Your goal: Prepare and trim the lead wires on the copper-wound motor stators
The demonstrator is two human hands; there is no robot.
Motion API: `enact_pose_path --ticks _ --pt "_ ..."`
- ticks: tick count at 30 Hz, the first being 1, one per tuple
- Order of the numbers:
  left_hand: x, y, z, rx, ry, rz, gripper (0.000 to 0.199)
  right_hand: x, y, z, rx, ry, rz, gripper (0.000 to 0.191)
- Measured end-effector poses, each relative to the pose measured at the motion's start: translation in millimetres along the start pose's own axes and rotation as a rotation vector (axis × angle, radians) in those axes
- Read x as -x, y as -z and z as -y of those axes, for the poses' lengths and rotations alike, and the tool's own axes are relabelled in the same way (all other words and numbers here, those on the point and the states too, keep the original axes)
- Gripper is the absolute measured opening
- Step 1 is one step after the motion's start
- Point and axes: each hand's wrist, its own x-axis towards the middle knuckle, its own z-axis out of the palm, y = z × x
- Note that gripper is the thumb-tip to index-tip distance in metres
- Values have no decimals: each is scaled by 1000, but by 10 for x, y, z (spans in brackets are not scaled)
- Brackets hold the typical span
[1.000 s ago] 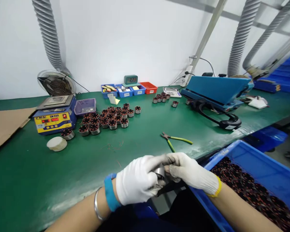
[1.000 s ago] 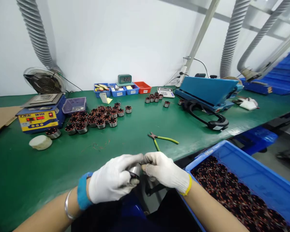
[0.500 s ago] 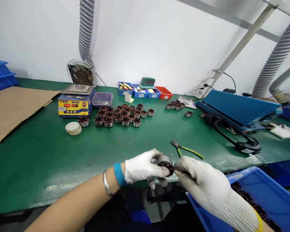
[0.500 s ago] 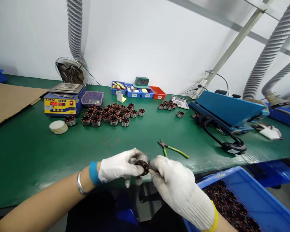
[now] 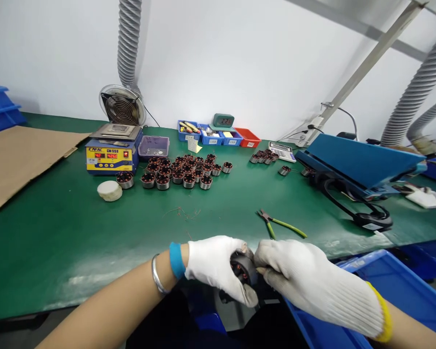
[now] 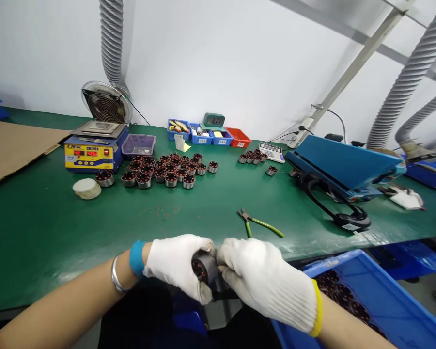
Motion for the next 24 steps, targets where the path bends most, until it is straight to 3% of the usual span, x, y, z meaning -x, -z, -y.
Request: enact_pose_path --ticks 2,4,6,8,10,12,15,17,20,22,24 --pt "4 -12 -30 -235 -10 -192 56 -27 1 1 143 -32 -39 24" --pt "1 -28 -52 -263 -23 -247 50 -55 9 -10 194 -79 -56 24" --pt "-15 -46 -44 -240 19 -236 40 -95 -9 -28 126 -105 -100 25" --pt "-41 -70 0 -405 42 -337 33 -165 -82 -43 -50 -155 -167 23" --pt "-68 -97 72 -725 -17 -502 25 -266 -212 -45 -410 -269 -195 18" --pt "-83 -117 148 -993 -102 -603 21 -372 -376 -32 -964 -378 -193 21" --pt "-78 -122 216 -1076 -142 -596 18 -454 -617 4 -1680 -427 -239 39" --pt "-70 -112 222 -1001 -109 -548 17 -429 -745 27 -1863 -458 -334 46" --pt "-74 -84 215 -884 -29 -457 17 -305 -888 62 -1737 -484 -572 48" --pt "-82 -56 226 -842 -14 -395 18 -207 -946 83 -1338 -406 -817 39" --pt "-84 -22 248 -808 -31 -361 20 -124 -956 84 -792 -287 -1058 32"
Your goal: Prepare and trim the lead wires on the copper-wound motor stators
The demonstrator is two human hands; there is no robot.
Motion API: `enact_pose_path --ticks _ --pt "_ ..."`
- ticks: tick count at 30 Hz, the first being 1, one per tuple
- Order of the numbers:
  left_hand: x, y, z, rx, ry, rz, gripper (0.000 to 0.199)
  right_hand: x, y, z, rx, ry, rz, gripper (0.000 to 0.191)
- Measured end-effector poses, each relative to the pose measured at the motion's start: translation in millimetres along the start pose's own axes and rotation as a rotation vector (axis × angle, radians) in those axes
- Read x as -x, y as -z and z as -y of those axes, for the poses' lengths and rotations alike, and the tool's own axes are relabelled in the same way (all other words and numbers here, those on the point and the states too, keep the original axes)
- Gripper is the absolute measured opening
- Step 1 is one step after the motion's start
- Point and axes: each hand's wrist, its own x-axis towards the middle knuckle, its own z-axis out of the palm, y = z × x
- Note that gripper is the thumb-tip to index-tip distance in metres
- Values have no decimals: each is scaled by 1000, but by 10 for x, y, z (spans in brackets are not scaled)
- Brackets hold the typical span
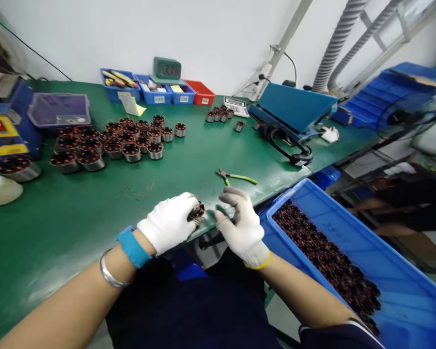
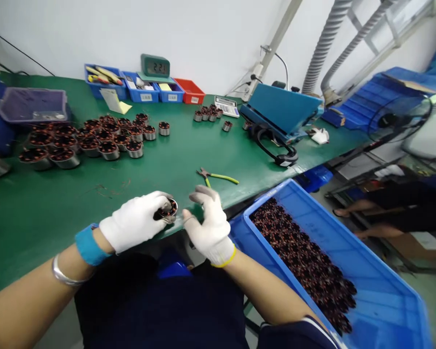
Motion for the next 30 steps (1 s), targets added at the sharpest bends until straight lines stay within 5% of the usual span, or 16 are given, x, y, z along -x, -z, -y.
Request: enact_pose_path --ticks 3,8,11,15,19,22,27,30 --pt "9 26 49 52 -43 9 19 -62 90 17 265 437 -39 35" --pt "39 77 14 -185 -188 -269 30 -330 48 10 357 764 418 20" --pt "50 77 -6 -312 -221 -326 32 -394 -16 6 557 688 642 25" --pt "44 85 33 -311 -243 -239 28 -406 -21 34 712 526 720 38" --pt "27 128 74 -211 -246 -167 25 -521 -43 53 609 518 785 45" --pt "23 158 81 -175 -239 -155 21 -605 -28 59 504 373 858 43" --pt "12 182 57 -134 -162 -94 22 -492 117 65 345 44 757 36" --pt "-3 190 45 -108 -147 -64 24 -406 155 69 376 55 694 51"
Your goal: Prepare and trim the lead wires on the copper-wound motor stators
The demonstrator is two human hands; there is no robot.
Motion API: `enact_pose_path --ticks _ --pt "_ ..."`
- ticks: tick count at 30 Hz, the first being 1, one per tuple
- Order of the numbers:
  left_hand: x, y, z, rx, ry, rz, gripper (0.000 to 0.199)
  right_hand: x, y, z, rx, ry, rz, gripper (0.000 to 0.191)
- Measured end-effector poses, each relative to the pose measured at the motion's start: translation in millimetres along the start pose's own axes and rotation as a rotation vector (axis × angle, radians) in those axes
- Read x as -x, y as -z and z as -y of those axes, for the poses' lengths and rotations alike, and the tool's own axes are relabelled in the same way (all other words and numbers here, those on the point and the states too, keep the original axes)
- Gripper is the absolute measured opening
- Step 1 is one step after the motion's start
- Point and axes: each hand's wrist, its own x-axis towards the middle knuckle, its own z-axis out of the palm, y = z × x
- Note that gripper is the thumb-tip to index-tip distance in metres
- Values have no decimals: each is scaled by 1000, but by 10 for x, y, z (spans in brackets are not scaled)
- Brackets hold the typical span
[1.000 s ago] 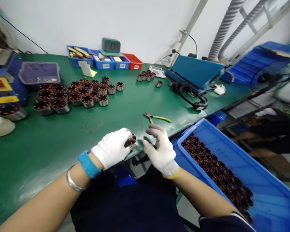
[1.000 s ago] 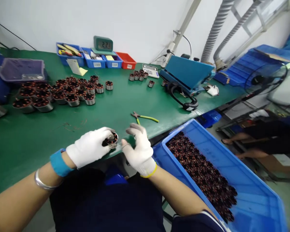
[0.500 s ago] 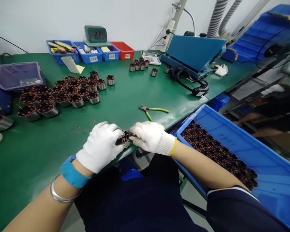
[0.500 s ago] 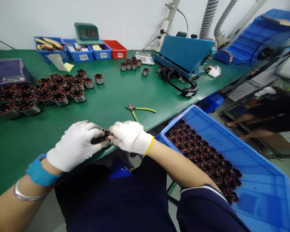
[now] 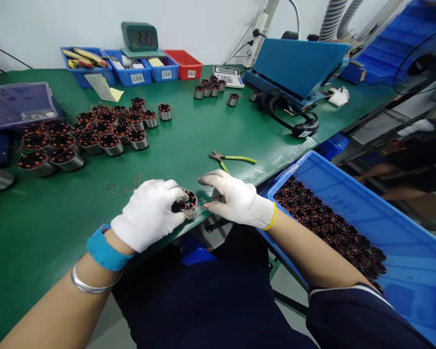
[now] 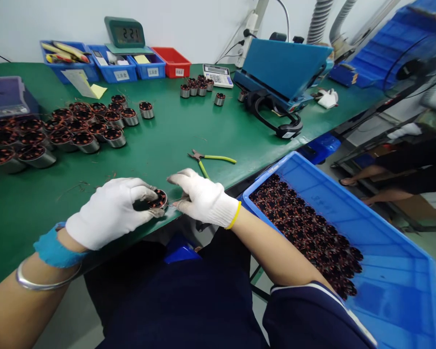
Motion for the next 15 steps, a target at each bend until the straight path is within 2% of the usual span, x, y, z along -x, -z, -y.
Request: enact_pose_path --ticks 5,7,10,11,13,15 --pt "2 11 -2 6 -4 2 26 -113 -7 45 199 58 154 24" --pt "9 0 9 37 0 13 25 -189 -25 19 109 29 167 17" --pt "-7 -44 28 129 40 34 21 -212 -69 -69 -180 -66 166 11" --pt "-21 -53 21 171 70 -2 25 -181 -75 -87 -282 -100 157 12" --pt "-55 -34 -44 259 186 -158 44 -70 -56 -76 -429 -144 107 18" --pt "-95 52 -176 320 371 -320 66 34 1 -26 -436 -132 40 28"
